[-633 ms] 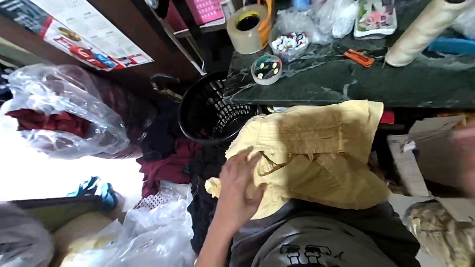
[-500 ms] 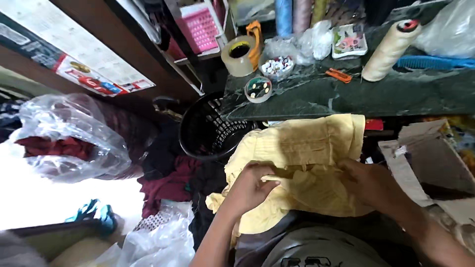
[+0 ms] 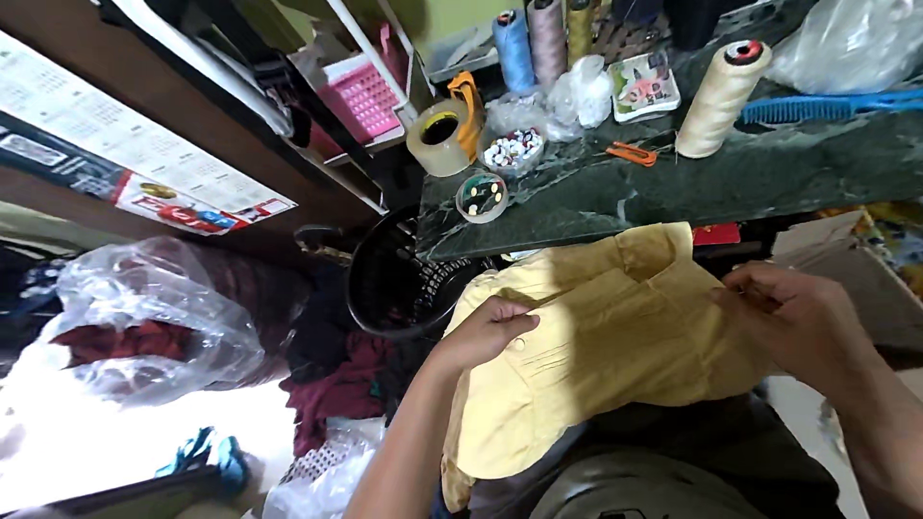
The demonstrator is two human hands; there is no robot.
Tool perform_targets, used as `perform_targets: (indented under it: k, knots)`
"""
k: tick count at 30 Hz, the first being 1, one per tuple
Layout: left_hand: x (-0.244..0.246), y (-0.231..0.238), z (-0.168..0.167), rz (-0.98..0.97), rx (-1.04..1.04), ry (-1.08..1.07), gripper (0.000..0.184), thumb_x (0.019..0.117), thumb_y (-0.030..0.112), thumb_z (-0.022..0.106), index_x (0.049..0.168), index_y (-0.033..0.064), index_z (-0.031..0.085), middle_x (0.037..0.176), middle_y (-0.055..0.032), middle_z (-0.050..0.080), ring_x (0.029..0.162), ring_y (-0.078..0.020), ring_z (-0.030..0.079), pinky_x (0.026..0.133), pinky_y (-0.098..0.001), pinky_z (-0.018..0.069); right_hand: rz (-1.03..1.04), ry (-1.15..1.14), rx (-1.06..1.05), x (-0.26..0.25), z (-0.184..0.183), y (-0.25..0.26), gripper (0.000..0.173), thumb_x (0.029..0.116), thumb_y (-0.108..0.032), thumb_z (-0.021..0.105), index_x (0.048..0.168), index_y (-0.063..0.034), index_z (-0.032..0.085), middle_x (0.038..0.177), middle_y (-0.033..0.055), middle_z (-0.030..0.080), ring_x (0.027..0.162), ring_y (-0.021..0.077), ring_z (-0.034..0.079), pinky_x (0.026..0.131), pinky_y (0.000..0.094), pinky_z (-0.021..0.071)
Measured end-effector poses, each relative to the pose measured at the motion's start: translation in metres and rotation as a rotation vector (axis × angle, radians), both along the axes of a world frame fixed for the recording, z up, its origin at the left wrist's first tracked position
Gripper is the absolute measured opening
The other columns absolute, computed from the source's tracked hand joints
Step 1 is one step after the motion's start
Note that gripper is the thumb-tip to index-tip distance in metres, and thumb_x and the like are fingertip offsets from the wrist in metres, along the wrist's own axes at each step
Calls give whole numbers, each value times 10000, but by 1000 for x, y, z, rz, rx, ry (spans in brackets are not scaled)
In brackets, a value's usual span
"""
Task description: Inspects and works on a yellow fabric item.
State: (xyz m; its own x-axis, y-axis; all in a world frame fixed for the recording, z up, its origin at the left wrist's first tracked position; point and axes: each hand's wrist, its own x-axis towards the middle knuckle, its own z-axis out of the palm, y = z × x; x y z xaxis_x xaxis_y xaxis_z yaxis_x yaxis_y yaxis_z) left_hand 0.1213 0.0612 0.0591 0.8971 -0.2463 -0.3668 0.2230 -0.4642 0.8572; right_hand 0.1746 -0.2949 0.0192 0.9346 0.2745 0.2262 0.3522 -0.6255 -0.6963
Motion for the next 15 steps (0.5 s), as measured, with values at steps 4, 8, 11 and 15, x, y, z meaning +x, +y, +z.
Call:
perform_targets:
  k: [4,8,11,15]
  knots:
    - [5,2,-5,-1,52,7,297,1023,149,554,734,126,615,620,103,479,563,17,444,554,-188,390,-46,61,-131,-12,3,27,308,1030,-108,517,1266,88,541,841,264,641,717,450,658,636,654,519]
    - [9,2,-9,-55,131,-27,211,1033,167,551,951,48,704,751,45,578,670,-1,513,657,-221,456,250,35,-9,-34,17,68,285,1042,-80,437,1237,102,537,917,218,658,779,336,688,685,496,590]
    - [6,1,-8,-42,172,-70,263,1053,185,524,1165,27,702,957,-21,683,826,-22,605,784,-244,511,468,-32,66,-27,8,101,238,1030,-145,483,1142,0,635,771,101,628,636,221,624,584,390,550]
    - [-24,15,-47,209,426,-394,447,1067,375,438,1403,133,605,1373,-76,617,1295,-231,547,1096,-510,434,397,38,-181,-6,-19,111,389,1038,-226,576,1364,-16,609,1069,204,720,908,385,717,801,580,573]
